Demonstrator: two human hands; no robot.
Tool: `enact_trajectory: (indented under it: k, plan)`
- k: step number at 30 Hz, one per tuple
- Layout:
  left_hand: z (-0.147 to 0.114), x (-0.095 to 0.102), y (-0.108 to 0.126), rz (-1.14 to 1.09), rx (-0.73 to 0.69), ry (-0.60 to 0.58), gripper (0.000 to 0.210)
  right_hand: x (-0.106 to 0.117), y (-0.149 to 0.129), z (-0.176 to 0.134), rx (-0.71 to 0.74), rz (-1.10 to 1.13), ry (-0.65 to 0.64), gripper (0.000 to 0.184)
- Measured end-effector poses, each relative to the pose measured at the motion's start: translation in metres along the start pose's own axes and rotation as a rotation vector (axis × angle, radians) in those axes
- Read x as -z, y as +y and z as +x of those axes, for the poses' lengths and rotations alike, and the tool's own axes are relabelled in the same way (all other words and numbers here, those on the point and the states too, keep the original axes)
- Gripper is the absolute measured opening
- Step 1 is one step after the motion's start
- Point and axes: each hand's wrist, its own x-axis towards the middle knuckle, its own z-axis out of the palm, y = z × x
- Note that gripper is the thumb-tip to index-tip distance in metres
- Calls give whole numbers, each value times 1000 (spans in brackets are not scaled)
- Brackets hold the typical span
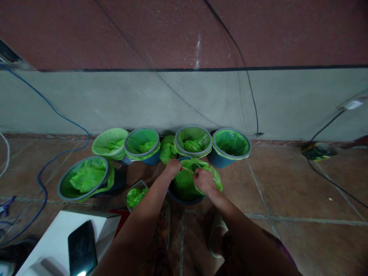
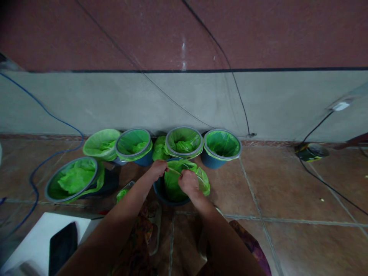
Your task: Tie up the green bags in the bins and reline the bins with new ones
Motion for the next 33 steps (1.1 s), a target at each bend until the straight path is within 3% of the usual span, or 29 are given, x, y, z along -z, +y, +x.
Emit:
enact_trajectory:
  k: [3, 6, 9, 11, 16, 18, 23, 25, 28, 33]
  plan:
    - [1, -4, 2, 7, 28, 51, 16, 13, 2, 4, -15, 226, -80, 16]
    - [-4, -7, 8, -41, 18, 52, 37, 27, 2, 5, -99, 658, -203, 14]
    - [-14, -10, 18, -102, -85, 35, 38, 46, -2, 2, -116, 1038, -242, 15]
    - [-24, -10, 27, -174, -230, -50, 31, 60, -5, 1, -57, 1252, -230, 17]
    - [-49, -8, 40, -266, -541, -463, 20, 88, -7, 1, 45, 1590, -64, 16]
    - [-53, -11, 39, -215, -617, -509, 22, 93, -6, 2, 40, 1647, 9, 15]
    - [-49, -24, 29, 55, -643, -311, 25, 95, -6, 0, 56, 1729, 23, 17]
    - [-45, -27, 26, 67, -634, -245, 30, 95, -6, -1, 65, 1740, 31, 18]
    - [-38, -27, 24, -66, -575, -122, 31, 92, -3, 1, 55, 1712, 36, 20]
    - [-21, -26, 17, -348, -283, 5, 29, 83, 1, 6, -40, 1572, 128, 22]
